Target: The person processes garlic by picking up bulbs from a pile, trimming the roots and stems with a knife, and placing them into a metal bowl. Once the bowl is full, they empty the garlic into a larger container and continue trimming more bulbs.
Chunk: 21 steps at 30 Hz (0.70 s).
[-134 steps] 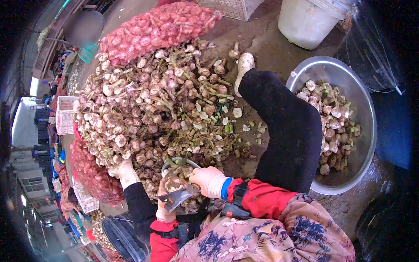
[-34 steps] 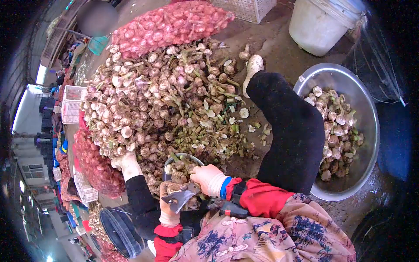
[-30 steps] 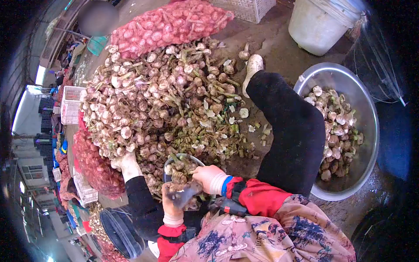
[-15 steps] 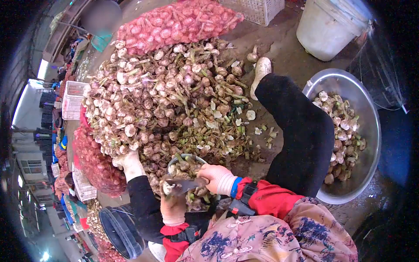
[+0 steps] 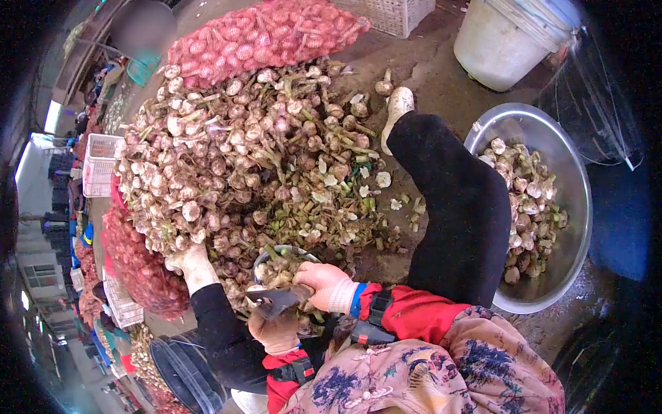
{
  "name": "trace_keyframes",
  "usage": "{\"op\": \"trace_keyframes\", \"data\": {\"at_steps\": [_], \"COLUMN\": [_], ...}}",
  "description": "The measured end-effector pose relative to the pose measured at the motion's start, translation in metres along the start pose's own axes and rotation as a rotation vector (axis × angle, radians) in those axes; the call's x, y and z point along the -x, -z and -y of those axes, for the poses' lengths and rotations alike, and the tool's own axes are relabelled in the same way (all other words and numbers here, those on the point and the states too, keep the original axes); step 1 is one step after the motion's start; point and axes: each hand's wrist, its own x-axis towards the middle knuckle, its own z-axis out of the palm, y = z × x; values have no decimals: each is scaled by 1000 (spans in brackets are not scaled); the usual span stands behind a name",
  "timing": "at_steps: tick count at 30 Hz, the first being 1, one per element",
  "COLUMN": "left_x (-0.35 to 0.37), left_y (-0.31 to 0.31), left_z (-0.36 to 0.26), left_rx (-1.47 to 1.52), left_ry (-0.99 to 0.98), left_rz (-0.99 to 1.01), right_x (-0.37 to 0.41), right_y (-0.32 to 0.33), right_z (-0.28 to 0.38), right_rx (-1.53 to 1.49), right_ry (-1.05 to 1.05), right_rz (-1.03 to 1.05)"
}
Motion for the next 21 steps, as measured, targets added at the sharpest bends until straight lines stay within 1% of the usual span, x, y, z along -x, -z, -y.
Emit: {"op": "trace_keyframes", "data": {"at_steps": [1,3,4,5,6,7,9,10,11,13,14,15,17,18,19,21], "left_x": [1,5,4,1,-1,-3,-5,-6,-7,-14,-12,-33,-48,-68,-88,-131], "left_y": [1,3,4,4,8,15,35,43,52,75,61,98,86,98,123,172], "left_z": [2,4,4,3,-3,-15,-41,-50,-52,-53,-67,-66,-61,-62,-60,-52], "left_rx": [-111,-336,-447,-554,-550,-517,-446,-409,-404,-1374,-1690,-1909,-851,-838,-837,-724], "left_ry": [-64,-188,-254,-323,-325,-263,-137,-77,-78,-406,-323,-659,-104,73,77,323], "left_rz": [-70,-215,-283,-349,-353,-296,-191,-133,-140,88,184,304,-236,-473,-480,-649], "right_x": [-1,6,9,13,18,20,13,16,16,18,18,20,15,9,5,2], "right_y": [-2,-15,-17,-7,-16,-29,-17,-31,-36,-46,-55,-61,-64,-54,-49,-43], "right_z": [-1,-35,-50,-60,-85,-106,-95,-119,-119,-118,-125,-133,-128,-115,-111,-110], "right_rx": [-6,-40,-41,-71,-52,-30,-62,-76,-72,-203,-127,-124,25,45,44,105], "right_ry": [5,-88,-386,-461,-593,-725,-757,-745,-746,-722,-748,-753,-797,-861,-864,-906], "right_rz": [4,-32,92,176,78,-16,-131,-194,-186,-139,-112,-102,57,131,138,147]}}
